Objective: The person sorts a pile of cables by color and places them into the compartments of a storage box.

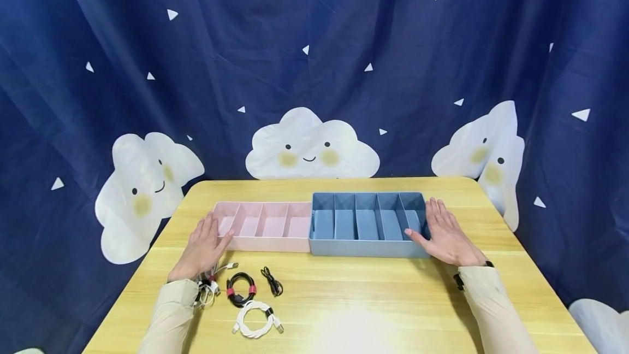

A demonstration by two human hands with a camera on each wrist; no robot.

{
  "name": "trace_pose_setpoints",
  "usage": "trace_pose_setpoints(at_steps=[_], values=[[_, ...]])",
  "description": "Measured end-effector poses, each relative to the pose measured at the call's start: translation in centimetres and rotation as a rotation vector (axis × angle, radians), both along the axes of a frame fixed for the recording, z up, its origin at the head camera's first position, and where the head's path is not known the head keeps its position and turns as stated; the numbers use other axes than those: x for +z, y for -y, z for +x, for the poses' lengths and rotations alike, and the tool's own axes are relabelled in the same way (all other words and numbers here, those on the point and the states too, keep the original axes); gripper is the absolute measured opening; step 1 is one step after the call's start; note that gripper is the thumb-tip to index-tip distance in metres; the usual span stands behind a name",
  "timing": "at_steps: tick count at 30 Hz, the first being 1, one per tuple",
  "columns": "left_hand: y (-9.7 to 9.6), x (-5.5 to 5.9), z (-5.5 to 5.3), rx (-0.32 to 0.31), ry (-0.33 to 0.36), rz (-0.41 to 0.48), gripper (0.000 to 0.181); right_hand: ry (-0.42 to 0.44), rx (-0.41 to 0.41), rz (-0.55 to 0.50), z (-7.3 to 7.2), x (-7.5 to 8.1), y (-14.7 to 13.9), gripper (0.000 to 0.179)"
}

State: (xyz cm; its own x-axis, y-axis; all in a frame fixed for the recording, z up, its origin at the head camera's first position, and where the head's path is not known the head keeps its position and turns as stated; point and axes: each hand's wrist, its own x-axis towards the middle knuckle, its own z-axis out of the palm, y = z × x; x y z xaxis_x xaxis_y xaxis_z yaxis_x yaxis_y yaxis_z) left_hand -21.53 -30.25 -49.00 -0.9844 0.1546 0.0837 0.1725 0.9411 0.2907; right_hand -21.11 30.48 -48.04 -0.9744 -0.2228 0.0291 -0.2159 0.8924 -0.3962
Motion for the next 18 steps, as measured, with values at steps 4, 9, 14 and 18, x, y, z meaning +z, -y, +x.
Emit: trace_pose_setpoints(at_steps=[4, 9, 14, 18], values=[[-0.06, -0.03, -0.08, -0.001, -0.003, 0.018, 0.087, -0.013, -0.007, 0.03, -0.14, -0.03, -0.18, 0.109], [0.2, -0.31, -0.4, -0.003, 0.0, 0.016, 0.088, -0.021, -0.012, 0.043, -0.14, 0.01, -0.33, 0.108], [0.46, -0.57, -0.61, -0.011, -0.007, 0.013, 0.087, -0.012, -0.005, 0.032, -0.09, 0.06, -0.29, 0.107], [0.6, -0.83, -0.7, -0.012, 0.002, 0.011, 0.09, -0.018, -0.005, 0.036, -0.09, 0.1, -0.24, 0.106]])
